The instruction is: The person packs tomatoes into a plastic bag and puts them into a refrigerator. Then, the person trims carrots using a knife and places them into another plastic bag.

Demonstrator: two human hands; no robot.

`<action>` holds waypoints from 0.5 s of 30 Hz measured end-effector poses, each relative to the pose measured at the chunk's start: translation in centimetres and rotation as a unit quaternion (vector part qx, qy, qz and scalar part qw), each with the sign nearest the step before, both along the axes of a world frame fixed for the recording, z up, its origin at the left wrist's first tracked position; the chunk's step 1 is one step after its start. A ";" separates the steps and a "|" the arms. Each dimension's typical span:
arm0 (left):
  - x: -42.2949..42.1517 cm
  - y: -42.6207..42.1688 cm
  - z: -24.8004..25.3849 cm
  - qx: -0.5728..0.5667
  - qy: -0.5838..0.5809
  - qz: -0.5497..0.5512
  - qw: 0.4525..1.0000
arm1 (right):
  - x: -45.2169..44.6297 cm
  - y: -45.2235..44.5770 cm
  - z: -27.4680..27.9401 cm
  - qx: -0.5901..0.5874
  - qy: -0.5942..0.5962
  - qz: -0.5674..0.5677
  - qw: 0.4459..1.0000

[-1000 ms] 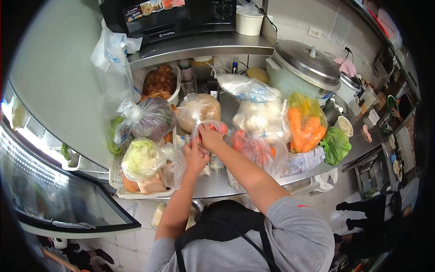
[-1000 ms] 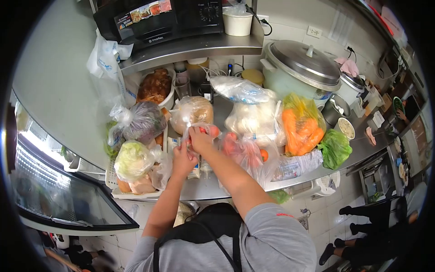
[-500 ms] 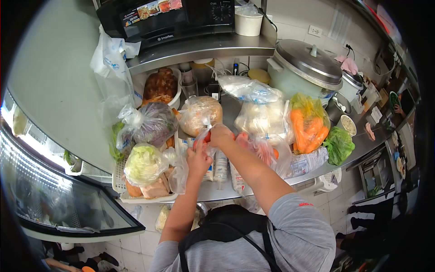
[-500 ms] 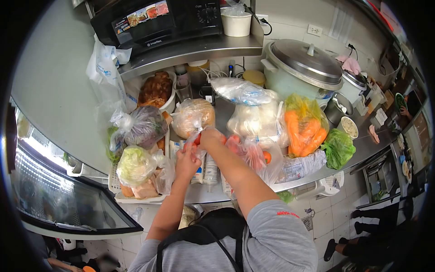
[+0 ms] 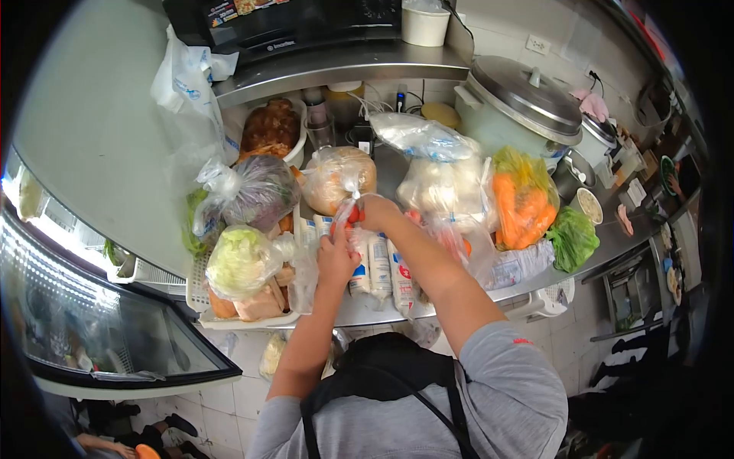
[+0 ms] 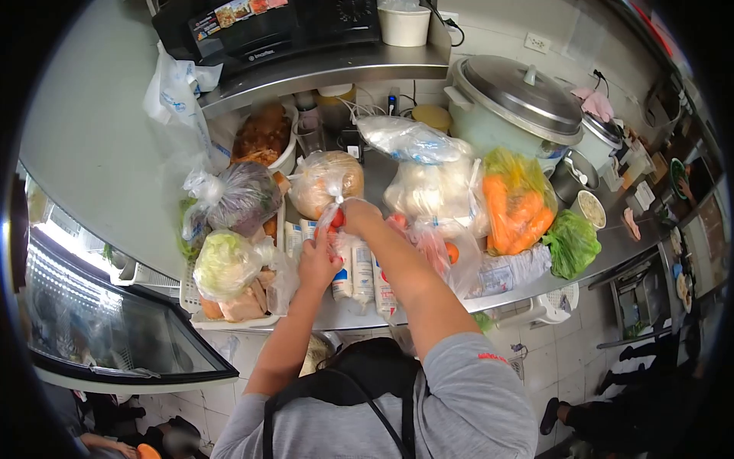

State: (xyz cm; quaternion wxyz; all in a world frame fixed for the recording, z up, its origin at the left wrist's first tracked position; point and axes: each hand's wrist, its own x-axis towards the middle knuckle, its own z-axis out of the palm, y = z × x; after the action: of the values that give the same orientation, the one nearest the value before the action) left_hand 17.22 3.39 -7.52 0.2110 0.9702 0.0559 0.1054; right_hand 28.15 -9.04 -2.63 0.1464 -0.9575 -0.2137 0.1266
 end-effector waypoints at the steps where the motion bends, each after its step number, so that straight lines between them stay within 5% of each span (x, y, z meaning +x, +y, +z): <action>1: 0.0 0.0 0.0 0.002 0.004 -0.001 1.000 | -0.7 -0.5 0.5 0.041 -0.003 -0.009 0.999; 9: 0.3 -0.6 1.5 -0.011 0.056 0.003 0.998 | -8.6 -7.3 7.0 0.397 -0.110 -0.087 0.907; 11: 0.3 -0.5 1.2 -0.002 0.051 0.004 0.999 | -10.2 -11.7 6.7 0.418 -0.165 -0.220 0.866; 13: 0.3 -0.5 1.0 0.005 0.049 0.005 0.999 | -11.4 -16.8 6.1 0.212 -0.208 -0.295 0.908; 15: 0.3 -0.5 0.9 0.002 0.043 0.004 0.999 | -12.1 -18.9 4.5 0.111 -0.113 -0.301 0.940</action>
State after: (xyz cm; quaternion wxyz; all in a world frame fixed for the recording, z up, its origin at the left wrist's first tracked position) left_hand 17.50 2.88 -6.62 0.2056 0.9741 0.0684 0.0646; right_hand 16.03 -27.98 1.91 0.2576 -0.9629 0.0565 -0.0567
